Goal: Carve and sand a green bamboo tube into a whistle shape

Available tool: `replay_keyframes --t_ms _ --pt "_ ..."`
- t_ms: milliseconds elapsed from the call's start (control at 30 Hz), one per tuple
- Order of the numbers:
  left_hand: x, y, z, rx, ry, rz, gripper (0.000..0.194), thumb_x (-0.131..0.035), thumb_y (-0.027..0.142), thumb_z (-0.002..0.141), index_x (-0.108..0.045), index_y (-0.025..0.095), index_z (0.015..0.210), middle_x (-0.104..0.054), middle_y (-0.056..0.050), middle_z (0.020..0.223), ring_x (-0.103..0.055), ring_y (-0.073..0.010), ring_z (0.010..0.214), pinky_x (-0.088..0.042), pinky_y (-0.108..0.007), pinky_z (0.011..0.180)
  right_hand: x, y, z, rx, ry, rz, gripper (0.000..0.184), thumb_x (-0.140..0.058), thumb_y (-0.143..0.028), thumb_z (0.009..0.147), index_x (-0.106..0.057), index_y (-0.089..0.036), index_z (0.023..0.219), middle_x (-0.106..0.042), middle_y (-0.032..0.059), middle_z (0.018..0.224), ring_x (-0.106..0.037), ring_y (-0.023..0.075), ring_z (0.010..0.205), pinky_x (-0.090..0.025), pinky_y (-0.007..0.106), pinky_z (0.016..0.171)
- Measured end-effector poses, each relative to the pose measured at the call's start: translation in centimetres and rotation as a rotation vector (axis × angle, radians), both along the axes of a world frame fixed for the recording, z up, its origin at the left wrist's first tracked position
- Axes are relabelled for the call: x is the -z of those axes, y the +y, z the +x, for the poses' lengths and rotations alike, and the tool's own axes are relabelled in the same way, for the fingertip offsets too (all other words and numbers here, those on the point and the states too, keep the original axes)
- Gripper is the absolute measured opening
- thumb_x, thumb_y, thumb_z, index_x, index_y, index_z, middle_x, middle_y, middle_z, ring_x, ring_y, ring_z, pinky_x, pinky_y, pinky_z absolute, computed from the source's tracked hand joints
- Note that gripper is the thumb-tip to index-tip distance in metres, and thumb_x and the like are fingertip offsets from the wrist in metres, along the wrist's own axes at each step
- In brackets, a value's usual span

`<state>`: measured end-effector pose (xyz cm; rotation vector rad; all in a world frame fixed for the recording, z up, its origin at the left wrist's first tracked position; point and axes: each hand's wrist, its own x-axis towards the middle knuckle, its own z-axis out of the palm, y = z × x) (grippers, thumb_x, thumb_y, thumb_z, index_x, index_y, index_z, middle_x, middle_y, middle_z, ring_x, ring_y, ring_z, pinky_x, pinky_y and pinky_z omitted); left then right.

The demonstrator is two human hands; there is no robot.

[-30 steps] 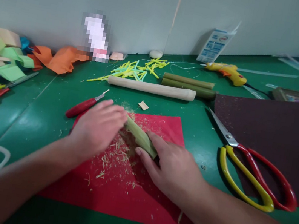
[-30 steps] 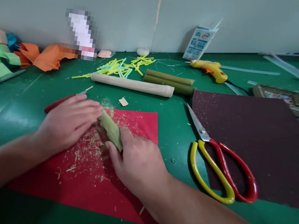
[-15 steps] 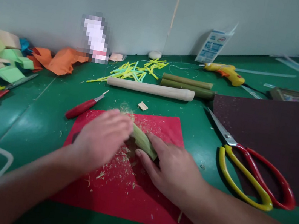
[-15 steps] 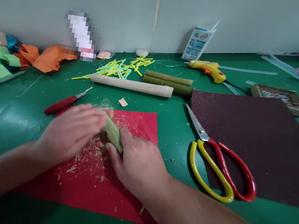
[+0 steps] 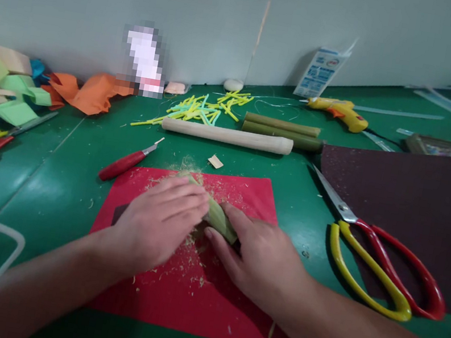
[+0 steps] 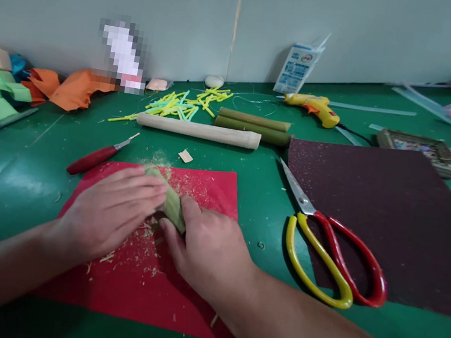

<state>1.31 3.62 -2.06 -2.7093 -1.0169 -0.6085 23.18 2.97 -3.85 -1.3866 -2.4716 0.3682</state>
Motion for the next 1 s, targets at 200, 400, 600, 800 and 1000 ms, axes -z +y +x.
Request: replay_keyframes --t_ms 200,400,600,800,1000 --pt "-0.07 -0.18 0.09 -0.010 -0.001 0.002 0.028 -0.045 0.009 0.093 -0.067 0.009 0.111 -0.070 -0.011 0.117 -0.062 -0.0217 0.114 -0.043 -0.043 0.107 -0.24 -0.08 -0.05 -0.009 -0.004 -0.025 0.039 -0.044 -0.040 0.092 -0.062 -0.016 0.116 -0.075 0.0080 0.084 -0.070 0.0257 0.068 -0.042 0.033 0.053" --pt "-0.13 -0.32 0.05 -0.047 0.021 0.018 0.029 -0.042 0.011 0.094 -0.067 0.008 0.110 -0.071 -0.010 0.115 -0.064 -0.0217 0.112 -0.043 -0.043 0.107 -0.18 -0.19 -0.06 -0.003 0.014 0.009 0.040 -0.043 -0.042 0.092 -0.062 -0.016 0.116 -0.074 0.0074 0.080 -0.069 0.0249 0.065 -0.041 0.032 0.053" --pt "-0.18 -0.32 0.17 -0.129 0.009 0.034 0.028 -0.043 0.013 0.096 -0.066 0.009 0.110 -0.072 -0.009 0.113 -0.064 -0.0217 0.109 -0.043 -0.045 0.106 0.01 -0.20 -0.02 0.009 0.020 -0.019 0.039 -0.043 -0.042 0.092 -0.062 -0.017 0.115 -0.075 0.0068 0.083 -0.069 0.0239 0.067 -0.041 0.031 0.054" --pt "-0.26 -0.31 -0.03 -0.065 0.017 0.039 0.029 -0.041 0.012 0.095 -0.067 0.011 0.109 -0.072 -0.008 0.113 -0.065 -0.0211 0.109 -0.046 -0.043 0.104 -0.50 -0.12 -0.29 0.036 -0.002 -0.058 0.036 -0.044 -0.041 0.092 -0.063 -0.018 0.113 -0.075 0.0067 0.084 -0.069 0.0225 0.069 -0.041 0.031 0.056" --pt "-0.22 -0.15 -0.07 0.018 0.006 -0.019 0.029 -0.042 0.012 0.095 -0.066 0.011 0.112 -0.069 -0.010 0.120 -0.060 -0.0214 0.118 -0.043 -0.043 0.107 -0.62 -0.04 -0.29 0.028 0.033 -0.091 0.037 -0.042 -0.043 0.093 -0.064 -0.018 0.110 -0.075 0.0069 0.086 -0.069 0.0232 0.071 -0.042 0.032 0.058"
